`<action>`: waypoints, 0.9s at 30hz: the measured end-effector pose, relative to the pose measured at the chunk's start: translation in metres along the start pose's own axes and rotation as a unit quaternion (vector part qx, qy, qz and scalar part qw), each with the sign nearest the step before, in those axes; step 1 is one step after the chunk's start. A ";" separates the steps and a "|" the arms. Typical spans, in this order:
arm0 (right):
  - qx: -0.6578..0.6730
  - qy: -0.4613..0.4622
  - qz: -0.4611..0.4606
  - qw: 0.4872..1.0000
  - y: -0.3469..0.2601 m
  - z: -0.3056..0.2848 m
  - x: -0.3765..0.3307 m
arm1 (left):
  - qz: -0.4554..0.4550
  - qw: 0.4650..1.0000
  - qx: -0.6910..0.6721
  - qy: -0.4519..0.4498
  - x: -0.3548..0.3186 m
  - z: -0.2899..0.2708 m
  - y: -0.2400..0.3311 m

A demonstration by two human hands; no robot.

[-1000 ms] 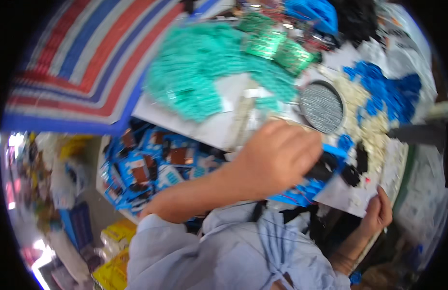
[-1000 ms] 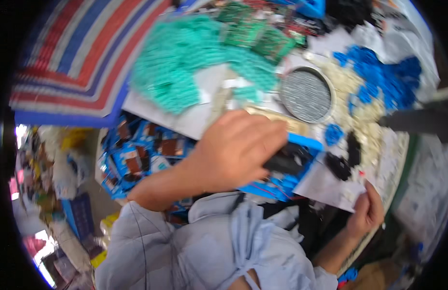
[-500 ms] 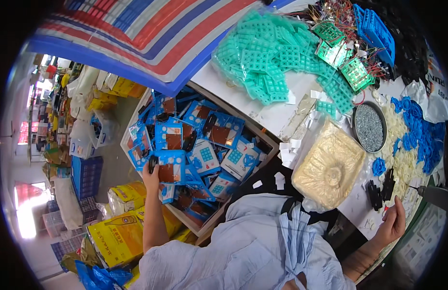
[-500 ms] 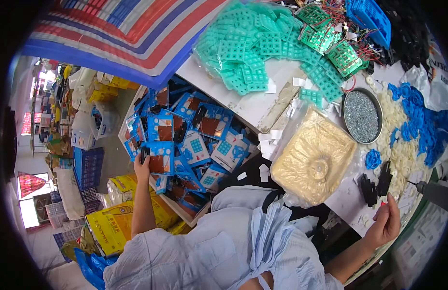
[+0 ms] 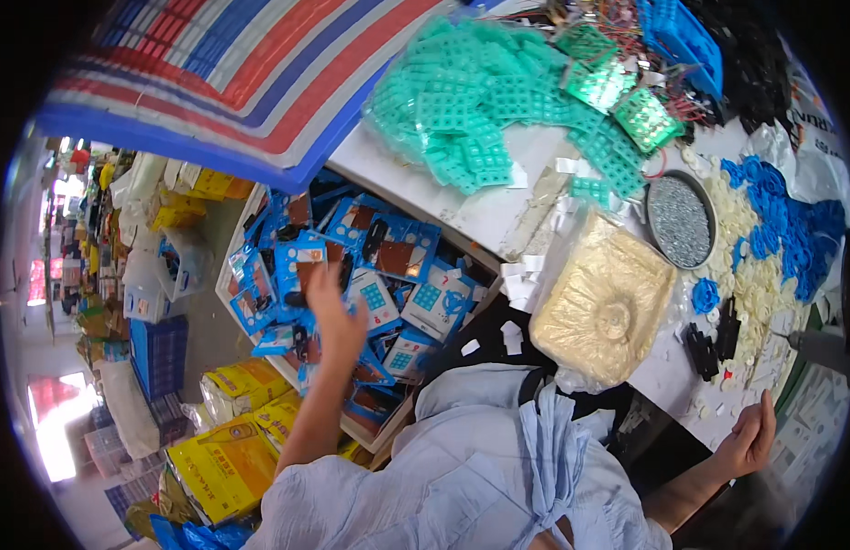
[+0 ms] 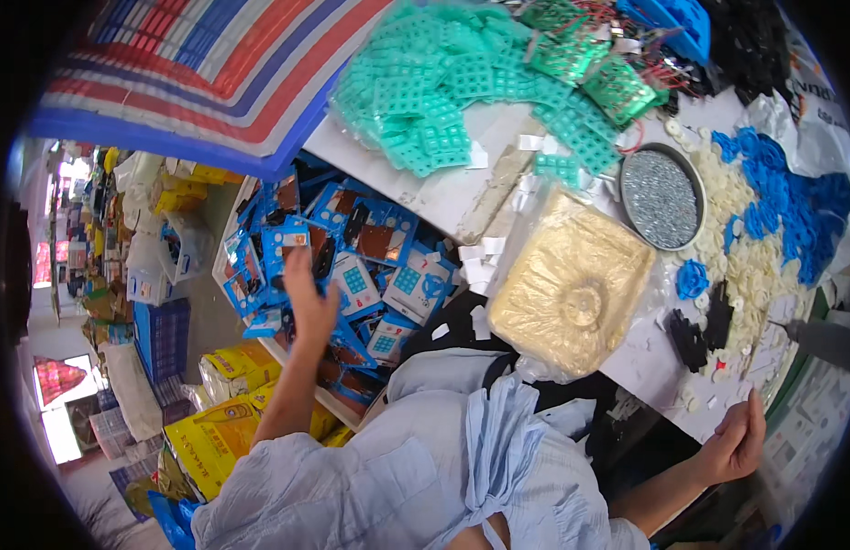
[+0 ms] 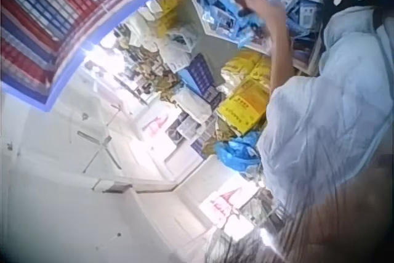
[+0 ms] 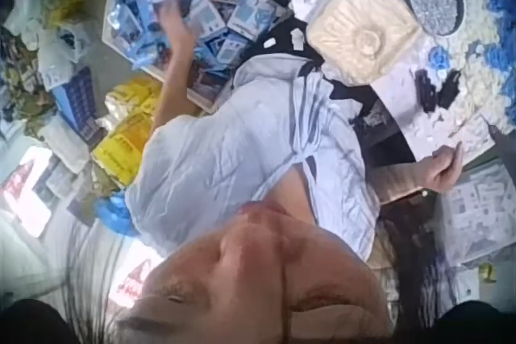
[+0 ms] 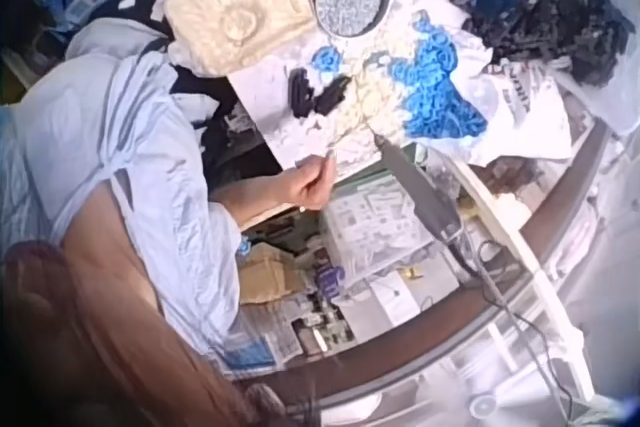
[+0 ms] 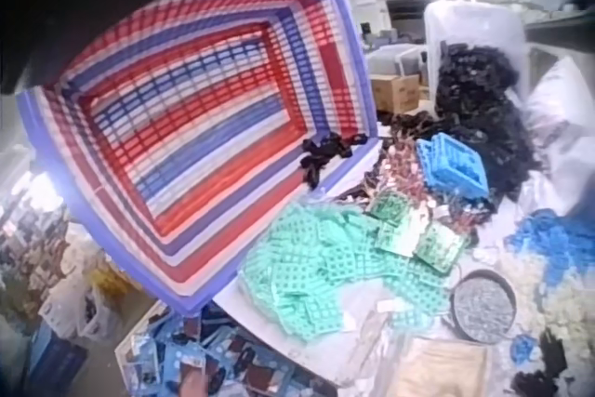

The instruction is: Assembling a blue toy calculator by installing internal components and the front panel.

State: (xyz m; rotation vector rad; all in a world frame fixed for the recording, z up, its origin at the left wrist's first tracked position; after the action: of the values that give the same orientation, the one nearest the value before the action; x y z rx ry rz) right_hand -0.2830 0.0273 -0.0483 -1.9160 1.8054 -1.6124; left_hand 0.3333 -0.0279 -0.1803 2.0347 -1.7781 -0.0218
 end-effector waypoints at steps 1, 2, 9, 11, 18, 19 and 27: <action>-0.012 0.014 -0.010 1.000 0.000 -0.005 -0.003 | 0.057 0.997 -0.051 -0.029 0.013 0.002 0.044; 0.012 0.038 0.001 0.999 0.001 -0.012 -0.007 | 0.101 0.985 -0.124 -0.069 0.021 0.001 0.092; 0.022 0.187 0.073 0.979 0.008 -0.038 0.022 | 0.333 0.873 -0.320 -0.156 0.052 -0.001 0.267; 0.057 0.195 0.073 0.976 0.008 -0.039 0.042 | 0.378 0.843 -0.333 -0.191 0.067 0.015 0.300; 0.284 0.154 0.141 0.936 0.049 -0.012 0.146 | 0.429 0.812 -0.273 -0.286 0.062 0.052 0.342; 0.239 0.131 0.143 0.952 0.064 -0.001 0.170 | 0.430 0.813 -0.277 -0.279 0.062 0.052 0.342; -0.167 -0.132 0.017 0.977 0.203 0.141 0.333 | 0.431 0.802 -0.276 -0.308 0.072 0.054 0.344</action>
State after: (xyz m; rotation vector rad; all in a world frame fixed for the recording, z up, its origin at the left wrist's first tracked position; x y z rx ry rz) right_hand -0.4047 -0.3687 -0.0380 -2.0924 2.0776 -1.0326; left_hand 0.0064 -0.1405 -0.0963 0.7057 -2.5285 -0.8912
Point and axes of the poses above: each hand's wrist, its own x-axis towards the middle knuckle, its own z-axis out of the palm, y = z × x, the point moved 2 cm from there along x, towards the middle knuckle, and after that the axes turned 2 degrees about -z, right-handed, at the moved point
